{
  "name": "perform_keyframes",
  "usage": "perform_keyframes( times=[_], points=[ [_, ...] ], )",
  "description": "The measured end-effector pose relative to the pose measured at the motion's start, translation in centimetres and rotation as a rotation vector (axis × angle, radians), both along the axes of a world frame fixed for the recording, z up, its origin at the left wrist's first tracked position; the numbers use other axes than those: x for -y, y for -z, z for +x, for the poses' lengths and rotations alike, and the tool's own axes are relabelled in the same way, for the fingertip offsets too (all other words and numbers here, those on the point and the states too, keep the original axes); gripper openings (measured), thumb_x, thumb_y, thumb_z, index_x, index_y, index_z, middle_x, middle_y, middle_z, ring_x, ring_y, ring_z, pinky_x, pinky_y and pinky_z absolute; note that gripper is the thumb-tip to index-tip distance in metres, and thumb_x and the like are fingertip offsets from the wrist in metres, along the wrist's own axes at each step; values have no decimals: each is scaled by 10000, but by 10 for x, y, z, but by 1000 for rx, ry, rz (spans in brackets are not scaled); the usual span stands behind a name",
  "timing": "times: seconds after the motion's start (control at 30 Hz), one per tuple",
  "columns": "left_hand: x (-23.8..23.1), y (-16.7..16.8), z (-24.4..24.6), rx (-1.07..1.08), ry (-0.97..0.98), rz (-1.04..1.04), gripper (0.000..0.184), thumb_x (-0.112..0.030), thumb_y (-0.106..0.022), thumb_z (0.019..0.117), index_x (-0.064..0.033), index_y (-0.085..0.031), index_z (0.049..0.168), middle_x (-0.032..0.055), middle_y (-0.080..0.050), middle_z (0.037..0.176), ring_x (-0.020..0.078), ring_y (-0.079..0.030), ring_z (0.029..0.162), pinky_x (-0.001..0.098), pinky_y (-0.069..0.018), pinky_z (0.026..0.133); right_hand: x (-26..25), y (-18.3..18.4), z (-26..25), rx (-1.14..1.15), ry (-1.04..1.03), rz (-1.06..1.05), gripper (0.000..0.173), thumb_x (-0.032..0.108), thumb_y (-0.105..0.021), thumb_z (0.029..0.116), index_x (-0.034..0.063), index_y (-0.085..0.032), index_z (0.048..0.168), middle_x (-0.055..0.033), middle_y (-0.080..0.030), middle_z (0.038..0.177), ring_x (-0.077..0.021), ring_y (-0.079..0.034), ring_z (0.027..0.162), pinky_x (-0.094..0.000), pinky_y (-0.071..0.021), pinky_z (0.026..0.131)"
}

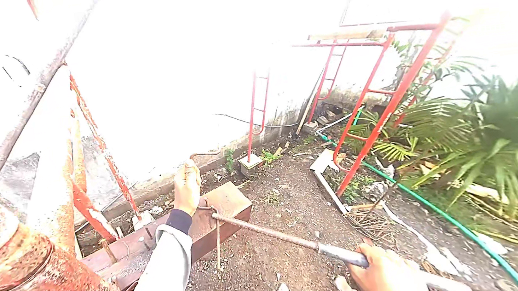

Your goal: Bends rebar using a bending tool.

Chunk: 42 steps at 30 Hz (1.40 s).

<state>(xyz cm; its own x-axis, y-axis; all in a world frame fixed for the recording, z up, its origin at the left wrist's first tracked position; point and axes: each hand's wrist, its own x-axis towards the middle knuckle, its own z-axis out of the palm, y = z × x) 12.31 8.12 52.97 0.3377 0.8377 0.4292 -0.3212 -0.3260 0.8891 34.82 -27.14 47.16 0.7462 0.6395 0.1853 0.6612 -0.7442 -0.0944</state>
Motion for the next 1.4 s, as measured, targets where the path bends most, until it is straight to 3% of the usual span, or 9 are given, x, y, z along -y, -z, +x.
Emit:
perform_keyframes(
  times=[0.17, 0.4, 0.53, 0.8, 1.17, 1.4],
  points=[
    [-1, 1, -1, -15, -40, 28, 481, -462, -287, 1110, -226, -433, 717, -90, -339, 534, 50, -308, 427, 203, -295, 430, -16, 24, 25, 158, -2, 97, 179, 271, -791, 764, 114, -708, 746, -99, -717, 763, -350, -703, 834, -590, -491, 846],
    [-2, -8, 2, -142, 1, 53, 487, -452, -302, 1101, -202, -441, 707, -68, -342, 524, 68, -317, 428, 228, -300, 436, -37, 26, 57, 71, -26, 19, 247, 363, -784, 811, 128, -715, 778, -98, -729, 815, -343, -704, 897, -586, -489, 898],
    [-5, -10, 4, -93, 40, 26, 453, -354, -310, 1099, -196, -427, 691, -78, -338, 509, 45, -304, 415, 210, -293, 423, -45, 20, 66, 46, -47, -11, 264, 378, -772, 823, 122, -718, 786, -111, -732, 829, -350, -704, 917, -581, -487, 911],
    [-8, -8, 1, -59, 61, -14, 460, -344, -303, 1102, -194, -432, 687, -84, -342, 500, 33, -308, 407, 191, -294, 417, -58, 24, 79, -5, -68, -82, 312, 436, -766, 835, 131, -713, 793, -106, -728, 828, -335, -704, 910, -566, -490, 885],
    [-5, 1, -3, 62, 59, -23, 463, -368, -308, 1107, -215, -428, 687, -94, -340, 512, 33, -301, 413, 188, -290, 420, -35, 22, 59, 94, -84, 24, 267, 378, -776, 805, 120, -716, 772, -103, -723, 785, -344, -702, 860, -582, -479, 866],
    [-6, -1, -3, 64, 49, -32, 457, -366, -289, 1120, -203, -459, 728, -88, -371, 527, 38, -317, 418, 183, -304, 422, -11, 0, 15, 50, -38, 24, 235, 335, -719, 846, 104, -747, 877, -124, -737, 879, -364, -691, 940, -592, -468, 895]
  ],
)
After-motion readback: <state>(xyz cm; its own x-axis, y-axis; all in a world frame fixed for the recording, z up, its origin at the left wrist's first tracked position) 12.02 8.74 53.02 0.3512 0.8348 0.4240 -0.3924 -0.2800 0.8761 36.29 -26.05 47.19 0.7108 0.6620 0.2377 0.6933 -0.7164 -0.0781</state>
